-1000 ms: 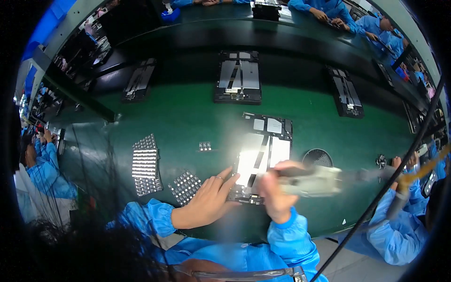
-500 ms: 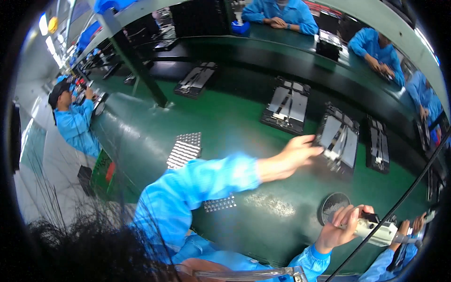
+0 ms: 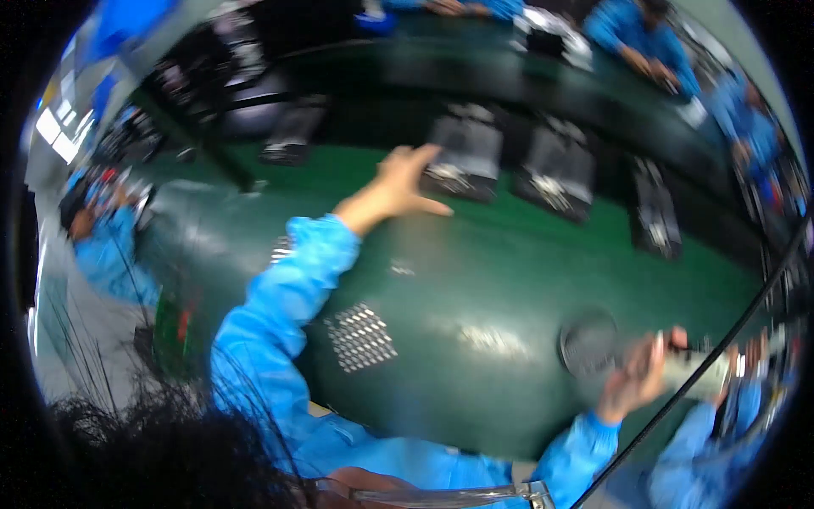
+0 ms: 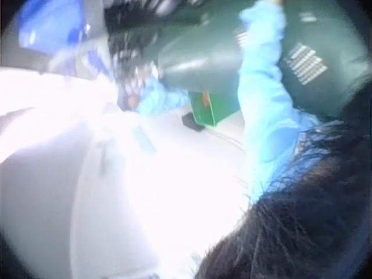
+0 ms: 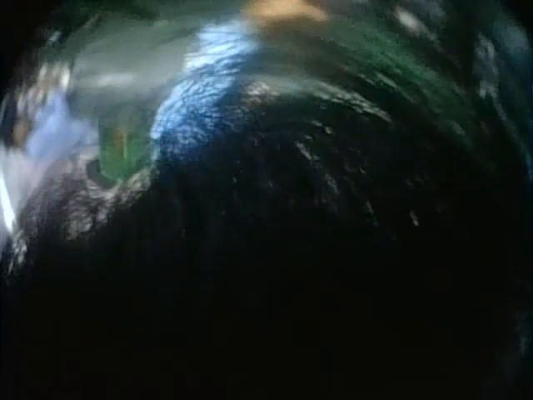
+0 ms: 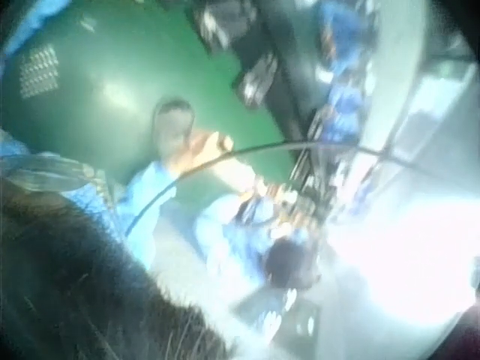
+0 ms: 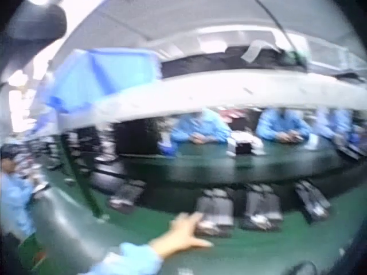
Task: The person repeatedly takes tablet device frames from a conveyor line, attaches small electronic components by hand, fastens them using an electric screwdriver, and places the assembled units back onto the line.
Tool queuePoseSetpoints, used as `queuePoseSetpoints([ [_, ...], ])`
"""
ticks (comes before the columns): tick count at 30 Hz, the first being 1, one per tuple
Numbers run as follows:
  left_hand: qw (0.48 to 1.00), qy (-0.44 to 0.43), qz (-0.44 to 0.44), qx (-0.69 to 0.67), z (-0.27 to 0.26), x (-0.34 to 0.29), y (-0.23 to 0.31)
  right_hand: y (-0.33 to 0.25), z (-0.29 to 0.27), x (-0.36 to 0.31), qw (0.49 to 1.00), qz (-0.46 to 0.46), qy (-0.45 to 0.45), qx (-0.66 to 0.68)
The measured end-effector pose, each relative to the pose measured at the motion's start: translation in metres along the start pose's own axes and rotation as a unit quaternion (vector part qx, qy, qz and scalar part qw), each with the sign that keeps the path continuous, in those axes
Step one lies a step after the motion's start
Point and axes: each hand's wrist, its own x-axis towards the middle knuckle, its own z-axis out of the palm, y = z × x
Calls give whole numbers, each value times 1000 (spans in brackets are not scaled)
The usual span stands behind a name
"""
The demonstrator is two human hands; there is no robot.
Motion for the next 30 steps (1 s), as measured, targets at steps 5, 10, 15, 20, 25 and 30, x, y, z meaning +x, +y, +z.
queuePoseSetpoints([
  [5, 997, 36, -18, -72, -13, -19, -9, 14, -6, 13, 1000, -6, -20, 14],
  [10, 964, 102, -81, -232, 9, -15, -37, 23, -6, 1, 999, -2, -47, 16],
  [15, 732, 49, -260, -628, -1, 3, -36, 31, -13, -6, 998, 35, -52, 9],
  [20, 735, 64, -259, -623, -23, -16, -13, 38, -22, -1, 997, 52, -59, -9],
  [25, 757, 111, -310, -565, -47, -98, 48, 36, -19, 5, 995, 59, -66, -48],
  [30, 764, 22, -328, -555, -44, -163, 118, 36, -21, 7, 994, 61, -76, -56],
])
